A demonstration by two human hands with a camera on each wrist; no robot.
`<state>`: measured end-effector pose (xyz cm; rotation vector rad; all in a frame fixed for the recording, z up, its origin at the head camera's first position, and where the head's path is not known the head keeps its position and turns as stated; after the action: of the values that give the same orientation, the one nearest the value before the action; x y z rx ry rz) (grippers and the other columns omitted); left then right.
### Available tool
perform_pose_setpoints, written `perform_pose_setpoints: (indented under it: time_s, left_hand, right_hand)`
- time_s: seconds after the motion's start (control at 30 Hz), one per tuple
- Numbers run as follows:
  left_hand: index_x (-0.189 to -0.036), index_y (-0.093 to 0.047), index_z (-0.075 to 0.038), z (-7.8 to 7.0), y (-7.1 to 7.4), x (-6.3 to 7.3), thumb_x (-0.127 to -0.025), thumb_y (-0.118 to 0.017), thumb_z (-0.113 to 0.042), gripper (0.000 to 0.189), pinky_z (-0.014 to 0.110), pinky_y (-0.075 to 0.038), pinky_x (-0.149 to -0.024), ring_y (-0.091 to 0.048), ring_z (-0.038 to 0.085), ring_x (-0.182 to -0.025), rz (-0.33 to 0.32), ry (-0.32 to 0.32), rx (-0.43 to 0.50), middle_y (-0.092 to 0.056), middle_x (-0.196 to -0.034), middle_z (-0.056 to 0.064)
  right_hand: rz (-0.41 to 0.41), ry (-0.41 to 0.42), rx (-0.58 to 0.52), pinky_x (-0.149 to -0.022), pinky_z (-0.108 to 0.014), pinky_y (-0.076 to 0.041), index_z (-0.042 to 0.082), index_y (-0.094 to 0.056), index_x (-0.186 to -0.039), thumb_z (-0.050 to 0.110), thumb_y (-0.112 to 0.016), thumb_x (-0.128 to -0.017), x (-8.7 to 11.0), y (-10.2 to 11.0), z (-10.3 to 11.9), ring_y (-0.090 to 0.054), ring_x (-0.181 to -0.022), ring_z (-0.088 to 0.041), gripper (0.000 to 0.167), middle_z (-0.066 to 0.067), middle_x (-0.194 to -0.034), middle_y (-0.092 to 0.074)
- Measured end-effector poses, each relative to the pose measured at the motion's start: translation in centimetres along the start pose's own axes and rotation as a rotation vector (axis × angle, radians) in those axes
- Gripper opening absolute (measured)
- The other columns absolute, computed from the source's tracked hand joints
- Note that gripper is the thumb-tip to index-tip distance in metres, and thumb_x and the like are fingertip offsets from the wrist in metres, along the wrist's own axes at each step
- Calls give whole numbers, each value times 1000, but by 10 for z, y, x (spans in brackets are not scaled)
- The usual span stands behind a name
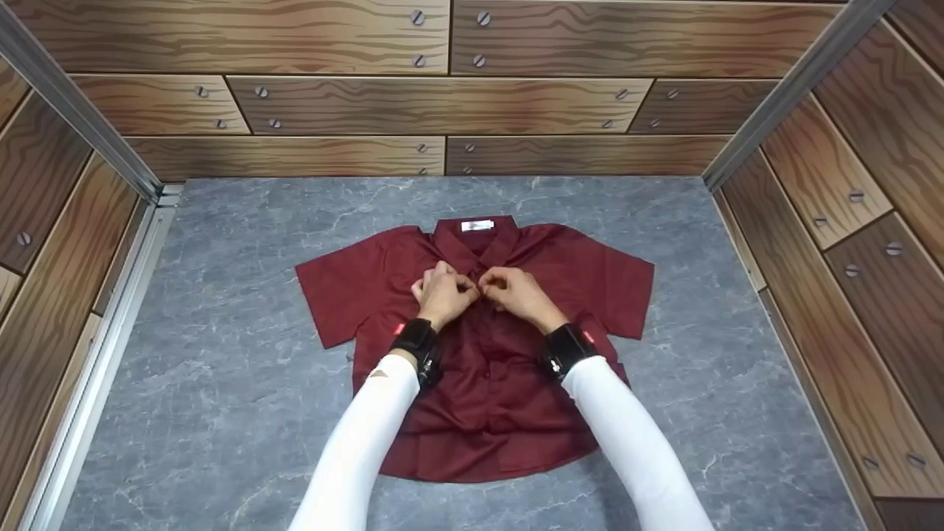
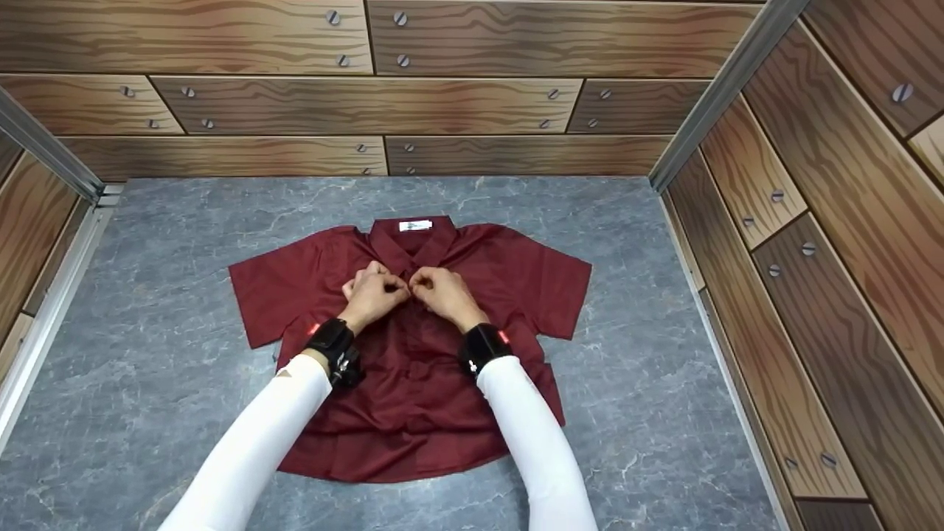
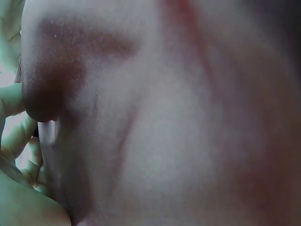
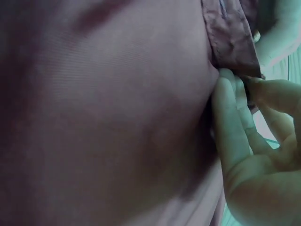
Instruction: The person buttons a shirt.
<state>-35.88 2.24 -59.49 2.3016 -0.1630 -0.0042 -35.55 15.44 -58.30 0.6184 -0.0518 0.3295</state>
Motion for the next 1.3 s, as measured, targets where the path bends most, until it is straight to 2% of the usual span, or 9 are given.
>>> perform_pose_setpoints:
  time_s: [0.13, 0.3, 0.47, 0.63, 0.9, 1.07, 1.3]
  left_hand:
    - [-87, -78, -21, 2, 1, -1, -82, -72, -27, 10, 52, -22, -98, -46, 26, -108, 13, 4, 20, -53, -104, 3]
    - [-91, -78, -22, 5, 0, -2, -83, -70, -27, 12, 51, -21, -99, -46, 26, -110, 60, 16, 39, -53, -105, 2]
    - [-89, -78, -20, 5, 0, -2, -84, -62, -36, 23, 51, -20, -99, -45, 25, -109, 99, 22, 70, -52, -103, 0]
    - [-91, -79, -20, 4, 0, -1, -83, -65, -43, 27, 51, -19, -98, -44, 25, -109, 122, 6, 89, -51, -103, 0]
    - [-96, -78, -19, 4, 3, -1, -86, -68, -31, 18, 51, -19, -99, -45, 25, -111, 109, -4, 99, -54, -107, 2]
    - [-96, -78, -20, 4, 3, -1, -86, -69, -32, 18, 51, -20, -99, -46, 25, -110, 106, -4, 106, -55, -106, 2]
    - [-95, -77, -20, 5, 3, -2, -85, -71, -33, 18, 51, -20, -98, -46, 25, -112, 119, -5, 138, -55, -108, 2]
  right_hand:
    - [-20, 30, 63, -61, -26, -52, 13, -68, -98, 11, -68, -87, -1, -2, 1, -66, -69, -16, 10, -5, -81, -70]
    - [-35, 50, 98, -61, -25, -50, 14, -67, -98, 11, -68, -86, -2, -3, 2, -65, -67, -13, 12, -3, -79, -70]
    - [-52, 42, 144, -62, -25, -50, 17, -67, -98, 11, -68, -85, -2, -2, 0, -65, -67, -12, 14, -1, -78, -70]
    - [-69, 25, 168, -63, -25, -49, 21, -67, -96, 13, -67, -85, -2, -1, -3, -65, -67, -9, 13, 1, -77, -70]
    - [-61, 2, 91, -62, -25, -49, 14, -67, -101, 12, -68, -84, -3, -2, -8, -65, -67, -10, 17, -2, -78, -70]
    - [-39, -52, 5, -61, -24, -51, 8, -67, -104, 10, -66, -87, -2, -3, -13, -66, -66, -12, 17, -7, -81, -71]
    - [-34, -86, -99, -63, -28, -56, 3, -67, -102, 10, -63, -92, -1, -3, -18, -68, -68, -15, 13, -12, -83, -71]
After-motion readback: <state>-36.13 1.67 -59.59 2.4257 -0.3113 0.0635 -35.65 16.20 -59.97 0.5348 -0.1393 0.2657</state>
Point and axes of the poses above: each hand's wrist, its own x-axis away from the middle knuckle, its own y-axis out of the back of the hand, z = x × y, the point moved 9 cm from there along -x, towards the middle knuckle
